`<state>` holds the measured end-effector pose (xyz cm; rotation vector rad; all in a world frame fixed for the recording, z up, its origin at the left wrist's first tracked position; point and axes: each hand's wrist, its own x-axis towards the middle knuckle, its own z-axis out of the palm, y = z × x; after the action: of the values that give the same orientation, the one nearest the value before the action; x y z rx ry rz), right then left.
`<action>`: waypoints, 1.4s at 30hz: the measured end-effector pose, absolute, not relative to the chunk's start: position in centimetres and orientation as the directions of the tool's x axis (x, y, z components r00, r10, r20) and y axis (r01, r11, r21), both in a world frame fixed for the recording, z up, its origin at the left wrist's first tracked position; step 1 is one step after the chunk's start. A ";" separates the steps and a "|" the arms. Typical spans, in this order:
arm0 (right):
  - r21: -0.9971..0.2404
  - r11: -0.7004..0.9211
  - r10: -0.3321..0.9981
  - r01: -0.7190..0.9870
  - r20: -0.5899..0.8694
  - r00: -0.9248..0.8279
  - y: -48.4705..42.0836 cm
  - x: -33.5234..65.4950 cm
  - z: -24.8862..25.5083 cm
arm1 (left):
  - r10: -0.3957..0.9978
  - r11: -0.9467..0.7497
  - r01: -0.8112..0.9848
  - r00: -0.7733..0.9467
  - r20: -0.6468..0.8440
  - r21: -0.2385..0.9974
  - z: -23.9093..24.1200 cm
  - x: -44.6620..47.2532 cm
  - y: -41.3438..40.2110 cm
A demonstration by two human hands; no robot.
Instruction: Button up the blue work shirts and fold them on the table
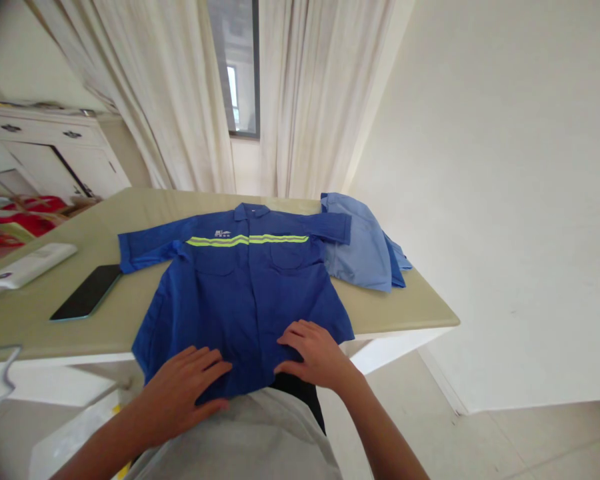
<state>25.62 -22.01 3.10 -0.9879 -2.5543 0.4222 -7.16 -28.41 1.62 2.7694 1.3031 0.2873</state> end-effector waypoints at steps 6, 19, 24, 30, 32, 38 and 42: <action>-0.359 0.635 0.772 0.684 0.283 -0.569 -18.1 24.1 3.9 | 0.900 -0.433 0.865 0.399 0.178 0.254 4.0 -7.5 -20.4; -0.236 0.462 0.876 0.855 -0.028 -0.481 -1.3 18.8 -0.6 | 0.999 -0.002 0.988 0.008 -0.041 0.154 -1.0 -11.0 -0.7; -0.198 0.417 0.908 0.887 0.060 -0.414 1.2 17.4 -1.0 | 0.994 -0.060 0.990 0.047 0.100 0.128 -1.5 -11.1 2.6; -0.120 0.539 0.842 0.834 0.067 -0.535 -1.7 17.9 -0.7 | 0.944 -0.305 0.949 0.289 0.158 0.083 -3.1 -10.8 0.3; -0.085 0.580 0.814 0.810 0.026 -0.580 -3.4 18.5 0.3 | 0.941 -0.315 0.946 0.301 0.153 0.079 -3.5 -10.6 -1.6; -0.055 0.622 0.749 0.781 -0.247 -0.614 -3.4 17.0 5.6 | 0.925 -0.337 0.941 0.327 0.191 0.017 -3.8 -9.1 -7.3; -0.098 0.433 0.901 0.896 0.008 -0.434 1.4 11.8 5.3 | 0.919 -0.323 0.946 0.314 0.238 0.000 -3.4 -7.9 -9.4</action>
<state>11.80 1.39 5.31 -1.6379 -2.6085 0.1213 -7.90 -9.35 -3.39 2.6564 1.8993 0.3204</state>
